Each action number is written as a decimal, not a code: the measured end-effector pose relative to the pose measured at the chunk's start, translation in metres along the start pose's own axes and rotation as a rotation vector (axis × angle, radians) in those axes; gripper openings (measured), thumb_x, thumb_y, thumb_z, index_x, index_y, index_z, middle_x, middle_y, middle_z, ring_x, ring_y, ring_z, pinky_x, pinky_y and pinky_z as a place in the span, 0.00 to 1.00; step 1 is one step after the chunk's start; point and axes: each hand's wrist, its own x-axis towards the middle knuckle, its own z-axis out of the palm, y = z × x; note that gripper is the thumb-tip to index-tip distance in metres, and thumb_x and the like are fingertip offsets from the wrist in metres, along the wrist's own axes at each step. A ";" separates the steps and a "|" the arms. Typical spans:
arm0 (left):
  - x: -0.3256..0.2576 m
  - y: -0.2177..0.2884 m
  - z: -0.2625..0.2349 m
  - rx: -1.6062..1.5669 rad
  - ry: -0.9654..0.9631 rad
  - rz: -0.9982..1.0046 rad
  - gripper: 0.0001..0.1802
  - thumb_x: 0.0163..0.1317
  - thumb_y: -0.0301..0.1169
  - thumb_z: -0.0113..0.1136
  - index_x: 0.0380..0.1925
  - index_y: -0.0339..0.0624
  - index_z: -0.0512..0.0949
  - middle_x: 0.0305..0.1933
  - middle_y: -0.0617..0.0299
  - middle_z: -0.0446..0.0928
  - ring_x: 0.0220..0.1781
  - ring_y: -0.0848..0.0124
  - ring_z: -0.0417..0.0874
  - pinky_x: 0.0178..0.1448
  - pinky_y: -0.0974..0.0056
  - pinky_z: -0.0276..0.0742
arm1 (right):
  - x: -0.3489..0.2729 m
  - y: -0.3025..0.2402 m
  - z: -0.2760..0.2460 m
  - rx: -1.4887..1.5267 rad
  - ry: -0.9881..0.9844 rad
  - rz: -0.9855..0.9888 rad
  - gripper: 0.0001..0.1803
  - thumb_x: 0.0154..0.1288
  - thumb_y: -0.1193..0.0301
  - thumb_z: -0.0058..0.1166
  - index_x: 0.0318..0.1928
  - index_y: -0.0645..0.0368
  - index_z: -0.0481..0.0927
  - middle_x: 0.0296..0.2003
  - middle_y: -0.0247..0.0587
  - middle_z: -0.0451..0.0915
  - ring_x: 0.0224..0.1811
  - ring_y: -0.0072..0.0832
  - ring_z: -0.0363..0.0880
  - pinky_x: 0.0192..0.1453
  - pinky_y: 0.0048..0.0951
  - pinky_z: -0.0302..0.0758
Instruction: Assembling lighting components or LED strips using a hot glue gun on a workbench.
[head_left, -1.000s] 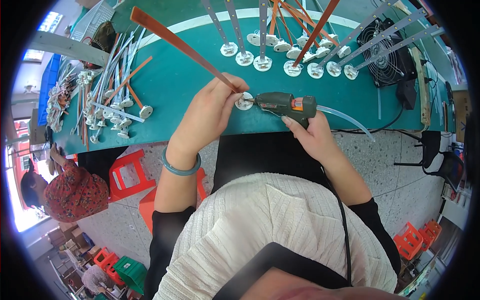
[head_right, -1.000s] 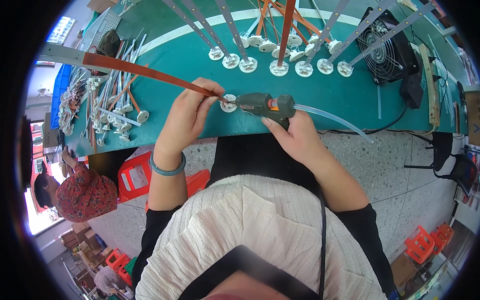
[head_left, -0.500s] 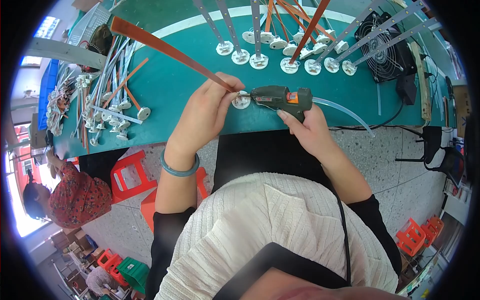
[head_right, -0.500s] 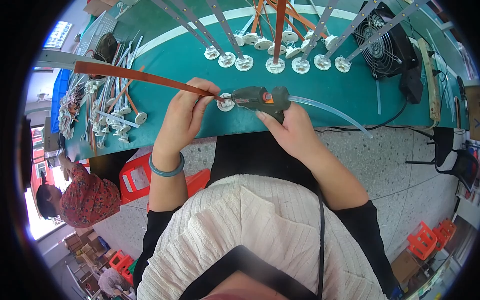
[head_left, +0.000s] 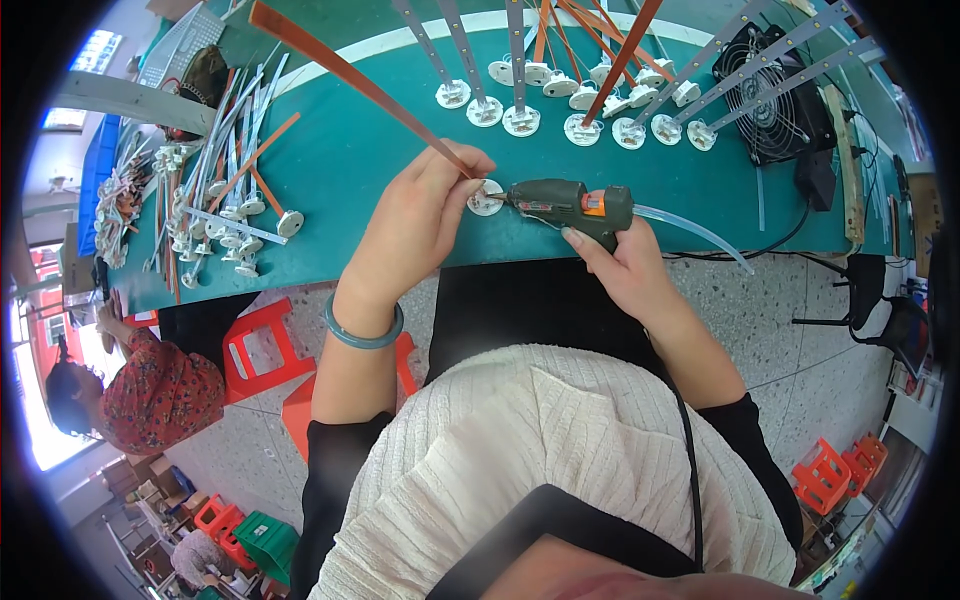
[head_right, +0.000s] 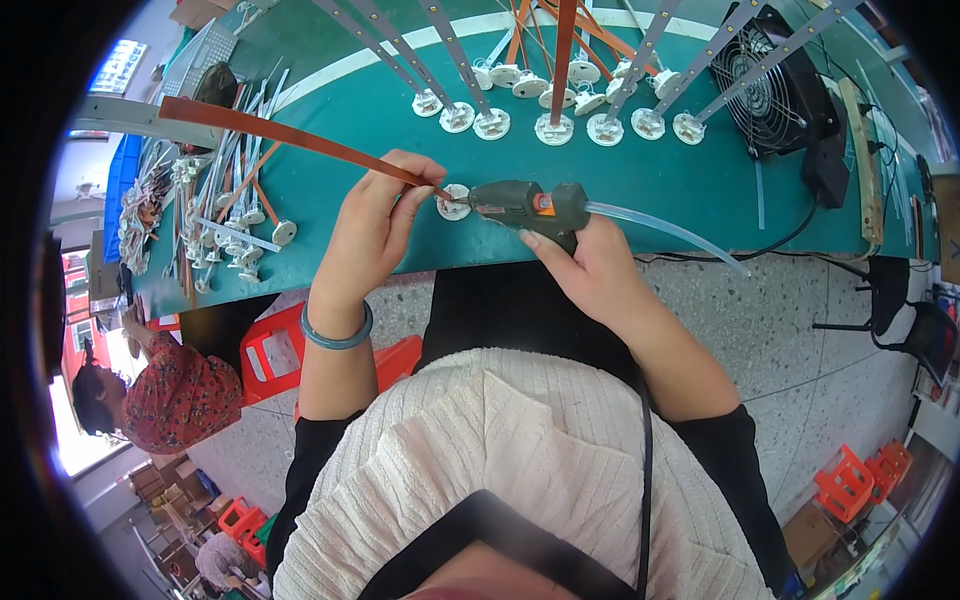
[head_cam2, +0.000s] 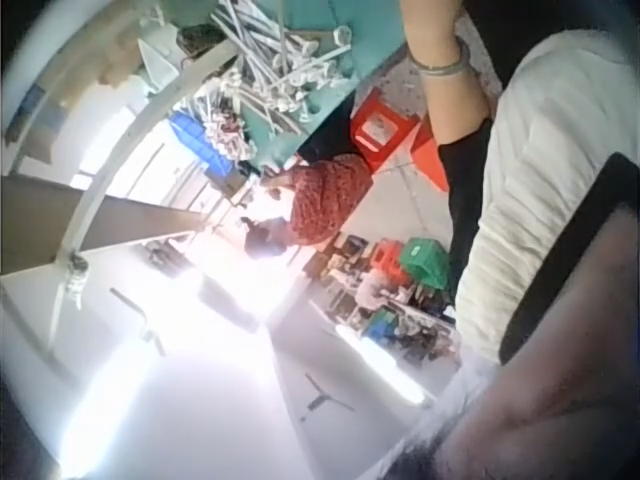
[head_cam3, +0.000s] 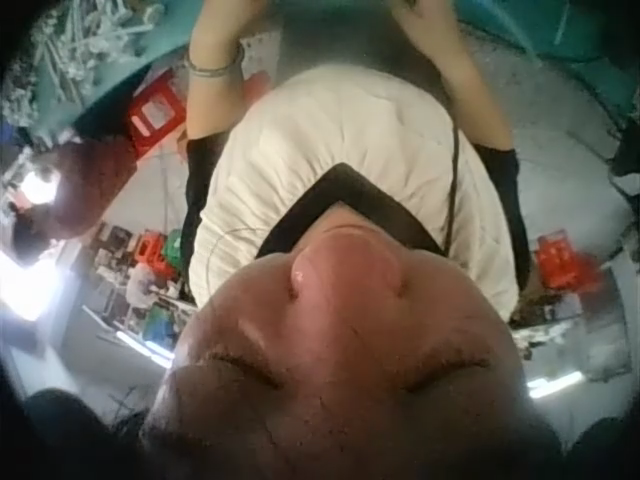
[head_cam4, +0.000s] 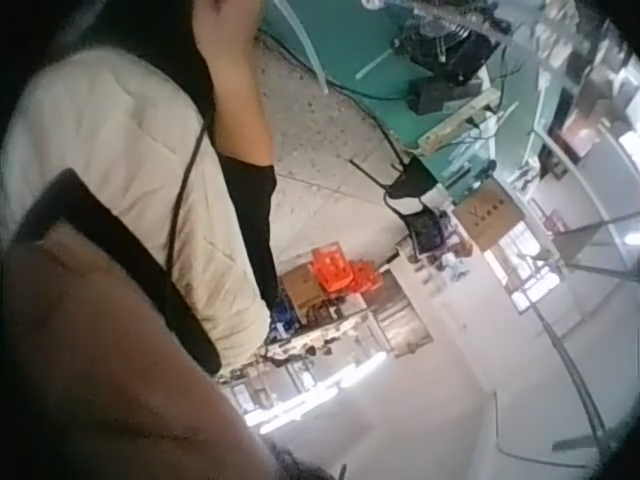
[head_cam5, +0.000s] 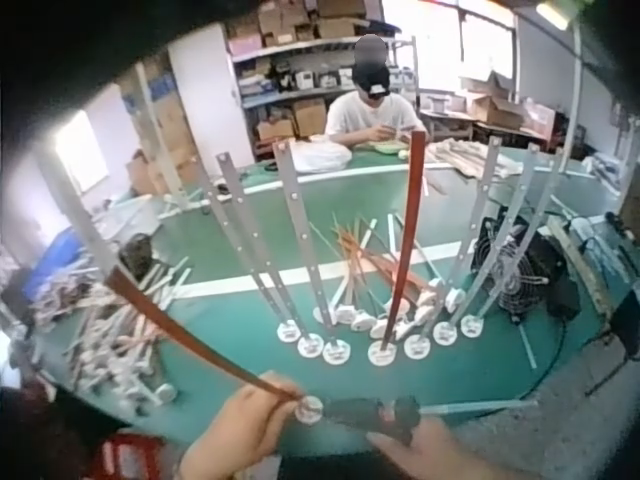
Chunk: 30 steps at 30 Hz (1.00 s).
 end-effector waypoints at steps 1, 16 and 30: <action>0.000 0.000 0.001 -0.012 0.000 -0.007 0.09 0.67 0.18 0.56 0.46 0.34 0.77 0.45 0.50 0.80 0.45 0.56 0.84 0.48 0.59 0.81 | 0.000 0.003 0.000 0.000 0.001 0.000 0.15 0.70 0.71 0.61 0.53 0.64 0.79 0.30 0.32 0.78 0.26 0.18 0.73 0.32 0.24 0.71; 0.002 -0.001 -0.003 0.042 0.017 0.031 0.05 0.65 0.20 0.60 0.41 0.35 0.78 0.40 0.51 0.80 0.39 0.55 0.83 0.43 0.59 0.79 | -0.009 0.002 0.004 -0.171 0.054 -0.062 0.18 0.69 0.65 0.60 0.52 0.64 0.78 0.41 0.50 0.80 0.39 0.45 0.82 0.45 0.39 0.77; 0.003 0.002 0.005 0.046 0.117 0.010 0.03 0.65 0.22 0.62 0.38 0.35 0.79 0.37 0.52 0.81 0.36 0.54 0.83 0.40 0.59 0.78 | -0.014 0.008 0.009 -0.172 0.115 -0.108 0.19 0.70 0.66 0.60 0.55 0.63 0.73 0.35 0.48 0.81 0.35 0.37 0.81 0.42 0.36 0.76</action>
